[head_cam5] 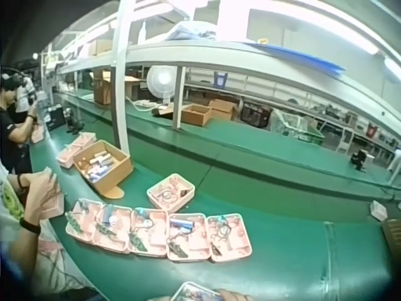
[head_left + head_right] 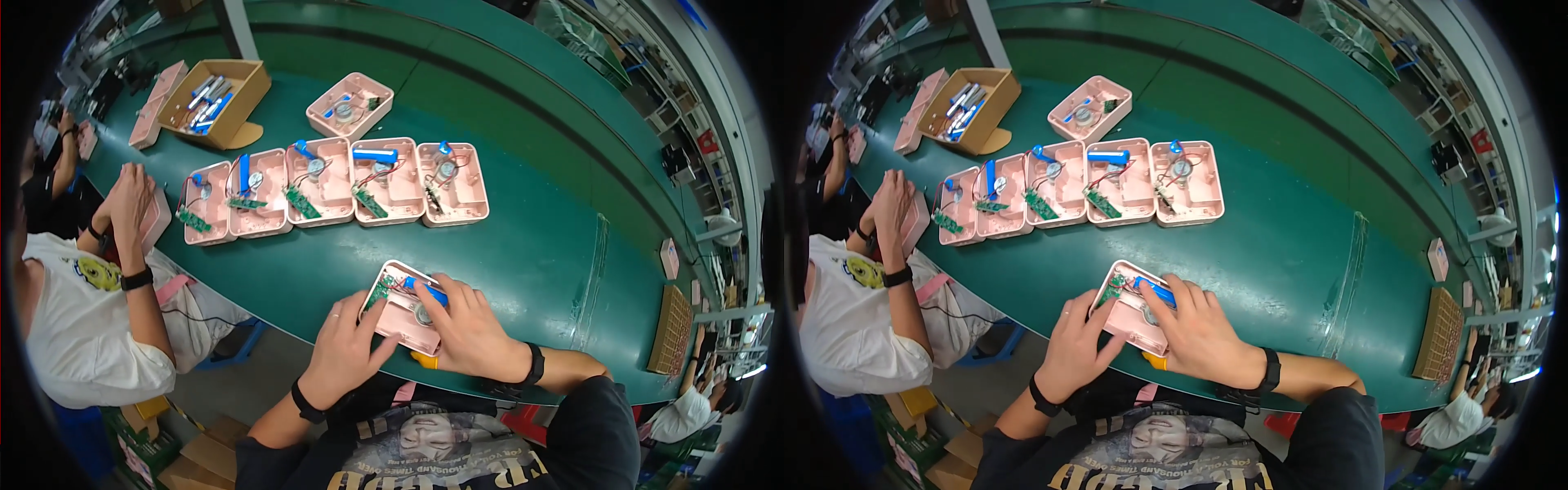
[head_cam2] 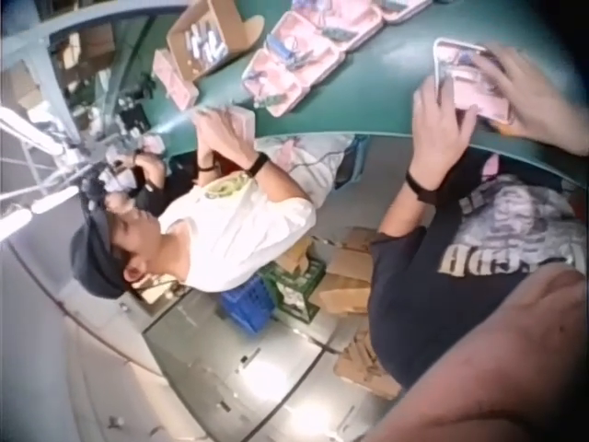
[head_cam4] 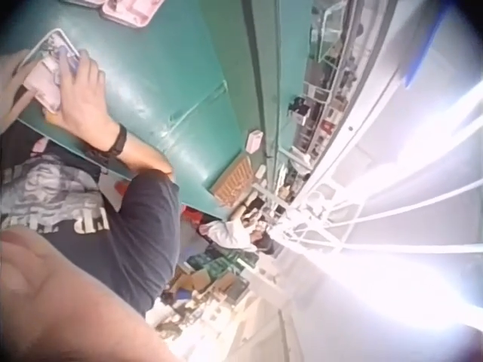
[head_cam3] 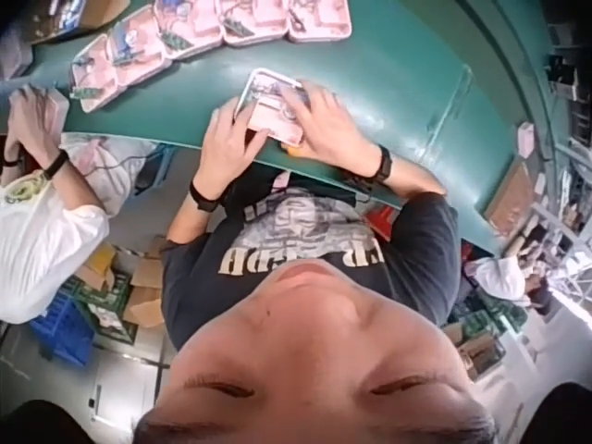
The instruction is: The person assembles electronic devices by placing a circuit board into a pink plastic housing, connecting a battery, and pressing the components into place. Once assembled, the units are placed onto the green workbench to the side.
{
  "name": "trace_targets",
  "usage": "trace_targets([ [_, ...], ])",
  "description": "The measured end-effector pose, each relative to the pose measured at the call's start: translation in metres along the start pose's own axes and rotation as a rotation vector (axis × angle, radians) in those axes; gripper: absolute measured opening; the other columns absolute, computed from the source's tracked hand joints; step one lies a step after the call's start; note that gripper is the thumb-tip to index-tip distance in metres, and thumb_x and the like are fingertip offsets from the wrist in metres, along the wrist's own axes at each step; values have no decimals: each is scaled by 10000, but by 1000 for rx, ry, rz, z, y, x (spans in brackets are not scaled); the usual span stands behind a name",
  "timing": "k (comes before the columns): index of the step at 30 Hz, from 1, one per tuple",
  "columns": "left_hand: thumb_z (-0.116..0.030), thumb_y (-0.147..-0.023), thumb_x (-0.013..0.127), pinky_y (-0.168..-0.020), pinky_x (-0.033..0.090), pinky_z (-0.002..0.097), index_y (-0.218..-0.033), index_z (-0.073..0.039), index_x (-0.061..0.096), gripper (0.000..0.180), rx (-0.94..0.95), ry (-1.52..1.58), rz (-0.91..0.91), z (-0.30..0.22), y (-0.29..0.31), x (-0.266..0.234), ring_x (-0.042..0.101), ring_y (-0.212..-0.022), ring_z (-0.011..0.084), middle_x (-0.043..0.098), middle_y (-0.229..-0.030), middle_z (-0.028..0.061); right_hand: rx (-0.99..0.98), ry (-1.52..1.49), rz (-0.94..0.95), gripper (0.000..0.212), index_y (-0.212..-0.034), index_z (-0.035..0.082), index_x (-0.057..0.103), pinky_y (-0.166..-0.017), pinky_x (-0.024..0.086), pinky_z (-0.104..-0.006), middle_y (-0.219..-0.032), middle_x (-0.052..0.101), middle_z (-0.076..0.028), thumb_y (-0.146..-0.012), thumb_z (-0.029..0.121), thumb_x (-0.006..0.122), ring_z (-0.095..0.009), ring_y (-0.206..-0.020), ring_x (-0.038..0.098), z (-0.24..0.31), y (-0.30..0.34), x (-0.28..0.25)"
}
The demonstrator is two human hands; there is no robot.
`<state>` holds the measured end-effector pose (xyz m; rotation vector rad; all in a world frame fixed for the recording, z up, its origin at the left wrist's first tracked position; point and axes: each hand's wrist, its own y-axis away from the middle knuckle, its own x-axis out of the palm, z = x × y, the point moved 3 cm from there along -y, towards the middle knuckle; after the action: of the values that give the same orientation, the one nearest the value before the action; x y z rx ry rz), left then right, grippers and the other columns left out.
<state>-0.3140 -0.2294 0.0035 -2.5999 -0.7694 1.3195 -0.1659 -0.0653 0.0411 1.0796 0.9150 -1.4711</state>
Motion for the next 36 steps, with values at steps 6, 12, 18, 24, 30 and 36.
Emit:
trace_targets([
  [6,-239,-946,794,-912,568,479,-1364,-1,636,507,92,145,58,-5,-45,-21,689,-1035,420,701,-1147,209,72,-146,-90,1025,-1601,-1,430,-1083,501,-532,-1424,541,-324,-768,336,923,-492,-1300,564,-64,44,-32],
  [12,-316,-1012,699,-809,602,556,-1448,4,525,568,35,32,301,-12,-115,34,733,-957,457,731,-988,252,378,-72,-305,1024,-1627,-1,392,-1127,491,-473,-1460,556,-273,-827,394,895,-467,-1332,580,-195,52,-72],
  [18,-322,-1016,691,-841,603,512,-1409,-44,575,495,7,-103,348,-10,-129,58,730,-1009,431,729,-1103,209,727,97,-474,928,-1619,91,440,-1130,492,-521,-1442,588,-307,-874,482,832,-507,-1330,586,-347,-6,-86],
  [24,-204,-1001,720,-852,607,488,-1270,-85,690,296,19,-78,202,14,-66,21,723,-1008,405,708,-1142,163,958,122,-380,948,-1617,72,419,-1160,444,-571,-1435,568,-340,-869,457,855,-534,-1350,543,-335,-63,-87],
  [30,-97,-967,745,-869,602,461,-1202,-79,725,237,14,-57,84,32,-18,-6,724,-1008,369,717,-1154,136,-145,-166,-233,547,-1420,100,658,-1113,508,-478,-1419,650,-143,-946,315,825,-369,-1295,619,-150,-58,-66],
  [36,-56,-949,753,-887,589,411,-1133,-12,723,192,-305,126,-96,33,-28,-18,726,-1034,337,723,-1187,152,-374,-375,103,429,-1310,52,714,-1025,541,-419,-1281,687,-134,-937,242,811,-339,-1209,646,-78,-75,-21],
])
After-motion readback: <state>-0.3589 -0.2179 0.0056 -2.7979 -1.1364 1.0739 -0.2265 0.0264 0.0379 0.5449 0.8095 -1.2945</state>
